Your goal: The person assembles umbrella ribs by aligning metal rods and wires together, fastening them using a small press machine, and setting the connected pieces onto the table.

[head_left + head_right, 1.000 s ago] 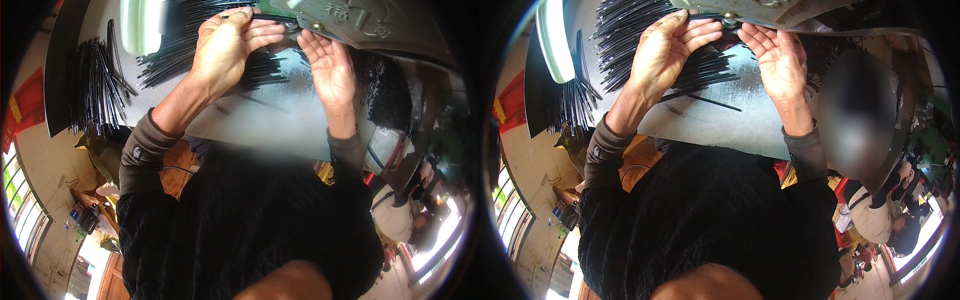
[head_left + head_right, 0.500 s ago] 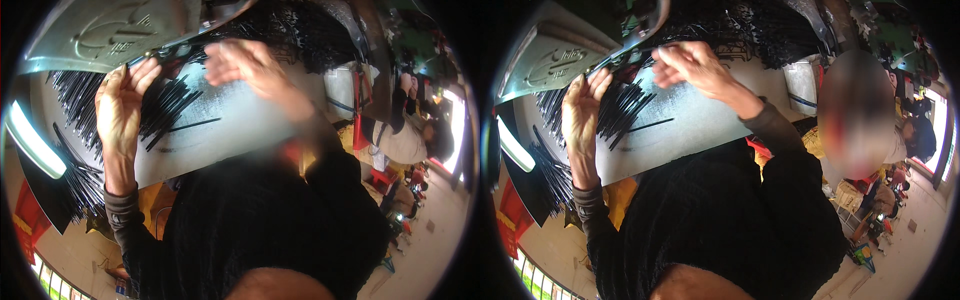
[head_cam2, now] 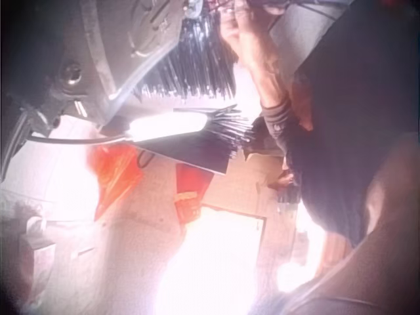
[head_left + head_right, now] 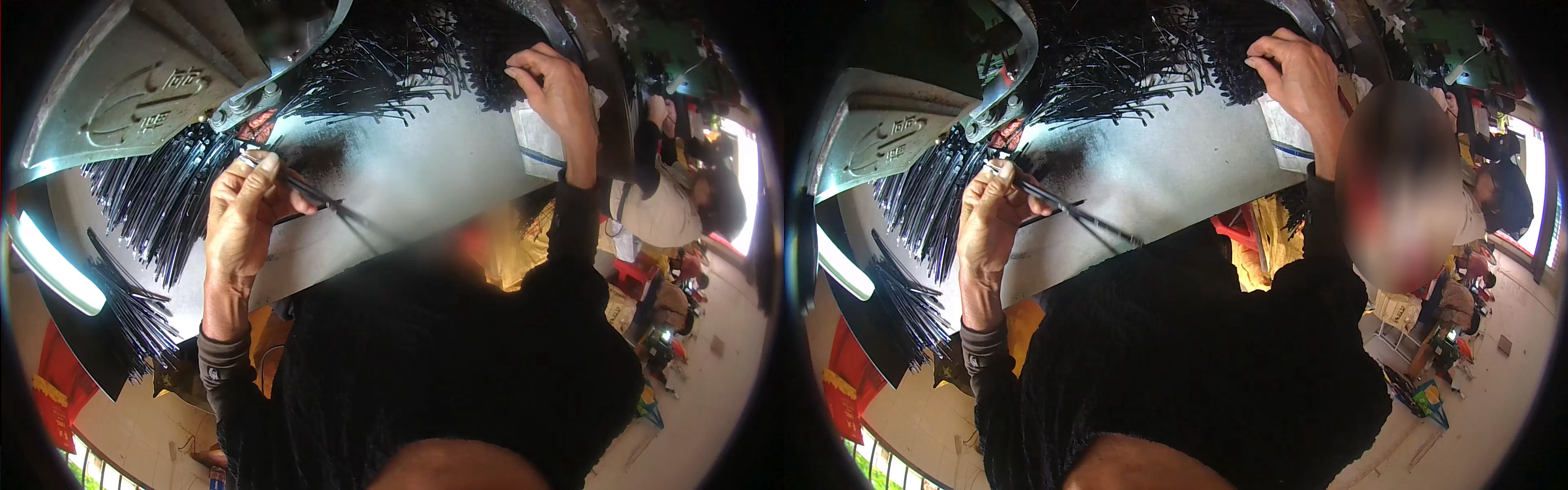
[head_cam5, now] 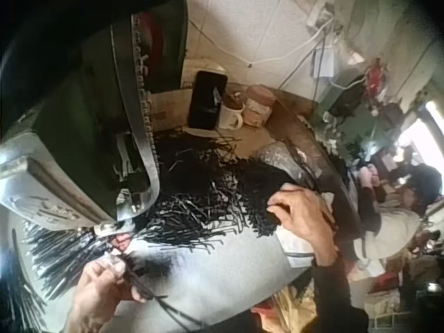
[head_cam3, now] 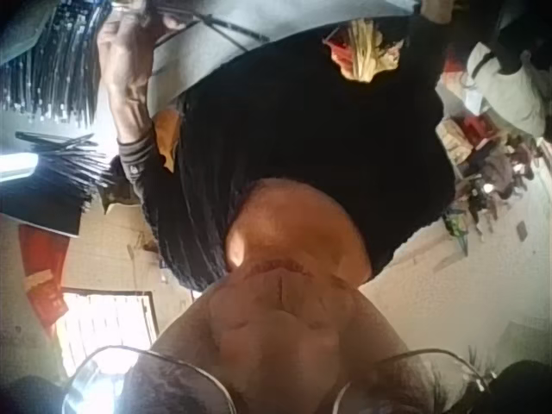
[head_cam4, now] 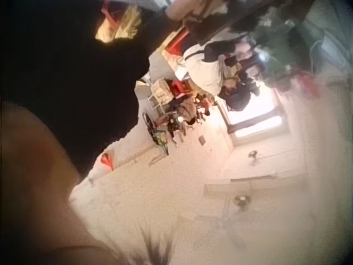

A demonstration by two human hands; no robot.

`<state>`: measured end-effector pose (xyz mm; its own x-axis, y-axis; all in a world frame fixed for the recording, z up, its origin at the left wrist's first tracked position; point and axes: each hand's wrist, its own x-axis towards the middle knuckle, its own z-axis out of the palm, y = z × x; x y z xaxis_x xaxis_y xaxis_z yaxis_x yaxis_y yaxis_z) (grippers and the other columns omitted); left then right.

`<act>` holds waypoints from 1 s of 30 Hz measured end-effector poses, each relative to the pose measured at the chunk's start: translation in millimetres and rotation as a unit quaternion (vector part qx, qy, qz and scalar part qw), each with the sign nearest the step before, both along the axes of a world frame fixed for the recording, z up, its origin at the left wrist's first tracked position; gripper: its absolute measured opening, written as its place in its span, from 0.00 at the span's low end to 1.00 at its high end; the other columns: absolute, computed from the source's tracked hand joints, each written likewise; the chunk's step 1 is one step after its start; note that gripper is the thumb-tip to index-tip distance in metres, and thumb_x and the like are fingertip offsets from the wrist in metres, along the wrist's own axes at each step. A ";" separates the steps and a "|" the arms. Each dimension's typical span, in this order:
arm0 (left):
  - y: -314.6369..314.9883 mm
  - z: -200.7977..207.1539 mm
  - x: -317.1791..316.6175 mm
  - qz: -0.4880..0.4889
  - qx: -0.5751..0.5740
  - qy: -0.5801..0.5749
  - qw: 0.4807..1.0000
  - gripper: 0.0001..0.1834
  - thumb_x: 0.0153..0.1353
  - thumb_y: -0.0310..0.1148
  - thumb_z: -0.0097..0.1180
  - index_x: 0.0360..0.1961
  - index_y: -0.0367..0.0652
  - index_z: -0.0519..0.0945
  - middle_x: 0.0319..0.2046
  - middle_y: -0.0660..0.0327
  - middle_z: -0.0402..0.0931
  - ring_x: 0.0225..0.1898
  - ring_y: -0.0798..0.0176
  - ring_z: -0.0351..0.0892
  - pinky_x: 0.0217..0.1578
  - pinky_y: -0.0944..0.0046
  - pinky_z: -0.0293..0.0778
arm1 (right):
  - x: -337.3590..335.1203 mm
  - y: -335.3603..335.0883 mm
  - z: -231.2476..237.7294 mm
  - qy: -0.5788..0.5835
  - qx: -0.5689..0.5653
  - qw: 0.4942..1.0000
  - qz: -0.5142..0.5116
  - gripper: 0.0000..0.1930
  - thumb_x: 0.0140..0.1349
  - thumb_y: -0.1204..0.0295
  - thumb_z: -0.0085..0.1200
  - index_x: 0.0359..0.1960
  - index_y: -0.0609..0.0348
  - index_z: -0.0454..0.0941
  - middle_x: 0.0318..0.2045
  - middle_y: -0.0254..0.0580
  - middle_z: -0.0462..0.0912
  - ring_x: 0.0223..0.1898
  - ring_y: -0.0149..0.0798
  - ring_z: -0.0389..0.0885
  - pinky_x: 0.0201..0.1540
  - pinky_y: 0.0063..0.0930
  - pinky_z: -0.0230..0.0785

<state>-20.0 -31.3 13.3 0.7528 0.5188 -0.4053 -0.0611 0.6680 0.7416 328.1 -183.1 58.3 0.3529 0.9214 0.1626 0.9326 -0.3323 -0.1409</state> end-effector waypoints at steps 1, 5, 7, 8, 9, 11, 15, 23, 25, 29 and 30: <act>1.2 -0.3 -1.7 0.000 0.001 0.000 1.000 0.08 0.63 0.35 0.49 0.34 0.41 0.72 0.26 0.58 0.76 0.23 0.63 0.77 0.32 0.58 0.78 | 1.8 0.4 -0.8 0.025 0.032 0.999 0.015 0.05 0.52 0.71 0.58 0.32 0.53 0.80 0.28 0.35 0.79 0.30 0.40 0.79 0.32 0.29 0.69; 3.3 -1.8 -7.1 -0.018 0.008 0.005 1.000 0.09 0.62 0.36 0.51 0.31 0.41 0.73 0.28 0.58 0.76 0.24 0.67 0.75 0.32 0.60 0.78 | 1.7 17.3 -16.0 0.033 0.225 0.967 0.112 0.06 0.51 0.75 0.60 0.32 0.54 0.80 0.28 0.34 0.78 0.30 0.36 0.79 0.33 0.26 0.70; -0.4 -5.1 -9.5 -0.003 0.008 -0.014 1.000 0.10 0.61 0.36 0.52 0.30 0.40 0.74 0.28 0.58 0.76 0.26 0.67 0.75 0.34 0.61 0.78 | -21.8 38.0 -25.4 0.020 0.273 0.948 0.159 0.07 0.51 0.74 0.61 0.33 0.52 0.81 0.29 0.32 0.80 0.29 0.32 0.79 0.31 0.21 0.72; -2.8 -4.6 -7.0 0.008 0.013 -0.052 0.999 0.10 0.61 0.36 0.52 0.31 0.40 0.74 0.29 0.59 0.76 0.28 0.66 0.75 0.36 0.60 0.77 | -48.4 45.9 -26.0 0.104 0.256 0.950 0.148 0.08 0.50 0.72 0.62 0.33 0.50 0.81 0.27 0.30 0.79 0.26 0.31 0.78 0.28 0.20 0.72; -5.7 -3.4 -4.0 0.021 0.019 -0.089 0.996 0.10 0.62 0.36 0.52 0.31 0.40 0.74 0.30 0.59 0.75 0.31 0.65 0.75 0.38 0.59 0.76 | -68.5 58.0 -30.7 0.059 0.251 0.945 0.201 0.08 0.49 0.70 0.62 0.32 0.49 0.81 0.24 0.29 0.78 0.23 0.28 0.77 0.24 0.20 0.72; -9.9 9.9 13.8 0.055 -0.050 -0.093 0.993 0.10 0.62 0.36 0.52 0.31 0.40 0.74 0.29 0.60 0.74 0.31 0.64 0.74 0.40 0.58 0.74 | -111.6 81.3 -46.3 0.039 0.271 0.921 0.276 0.05 0.51 0.72 0.58 0.31 0.50 0.81 0.20 0.30 0.74 0.21 0.27 0.74 0.20 0.19 0.71; 3.7 -2.3 3.6 0.129 -0.131 -0.134 0.974 0.10 0.60 0.35 0.53 0.34 0.38 0.73 0.26 0.61 0.71 0.26 0.67 0.68 0.28 0.67 0.66 | -166.0 105.0 -51.9 0.095 0.182 0.931 0.302 0.04 0.50 0.75 0.55 0.29 0.57 0.76 0.21 0.37 0.75 0.22 0.36 0.77 0.23 0.26 0.72; 3.5 -3.1 19.3 0.173 -0.027 -0.029 0.984 0.06 0.60 0.28 0.53 0.33 0.35 0.75 0.27 0.60 0.76 0.23 0.70 0.70 0.26 0.71 0.68 | -186.7 110.6 -55.6 0.608 0.182 0.769 0.078 0.05 0.56 0.75 0.57 0.29 0.65 0.78 0.20 0.37 0.81 0.19 0.23 0.77 0.18 0.16 0.67; 4.7 -11.9 18.4 0.180 0.042 -0.012 0.983 0.07 0.57 0.28 0.56 0.33 0.35 0.76 0.26 0.61 0.76 0.22 0.71 0.72 0.23 0.73 0.69 | -188.8 110.7 -56.7 0.622 0.169 0.762 0.065 0.04 0.57 0.76 0.56 0.30 0.65 0.78 0.20 0.35 0.80 0.19 0.20 0.75 0.18 0.14 0.66; 8.6 -14.7 19.7 0.205 0.164 0.031 0.964 0.06 0.55 0.24 0.57 0.34 0.35 0.76 0.22 0.63 0.75 0.16 0.74 0.71 0.16 0.75 0.66 | -191.1 112.1 -52.1 0.632 0.158 0.758 0.038 0.05 0.57 0.74 0.56 0.30 0.63 0.78 0.17 0.31 0.77 0.18 0.19 0.74 0.17 0.12 0.64; 9.9 -13.4 19.1 0.206 0.181 0.044 0.961 0.06 0.55 0.23 0.56 0.34 0.35 0.76 0.22 0.63 0.75 0.16 0.74 0.71 0.15 0.76 0.66 | -191.6 113.2 -52.9 0.637 0.168 0.752 0.038 0.06 0.58 0.73 0.56 0.30 0.64 0.79 0.17 0.31 0.77 0.18 0.19 0.73 0.18 0.12 0.65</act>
<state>-0.9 -21.4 -0.1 0.4241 0.8845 -0.1944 -0.1921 0.2976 0.9352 136.6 -69.9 5.5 0.3679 0.9292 -0.0350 -0.0151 -0.0316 -0.9994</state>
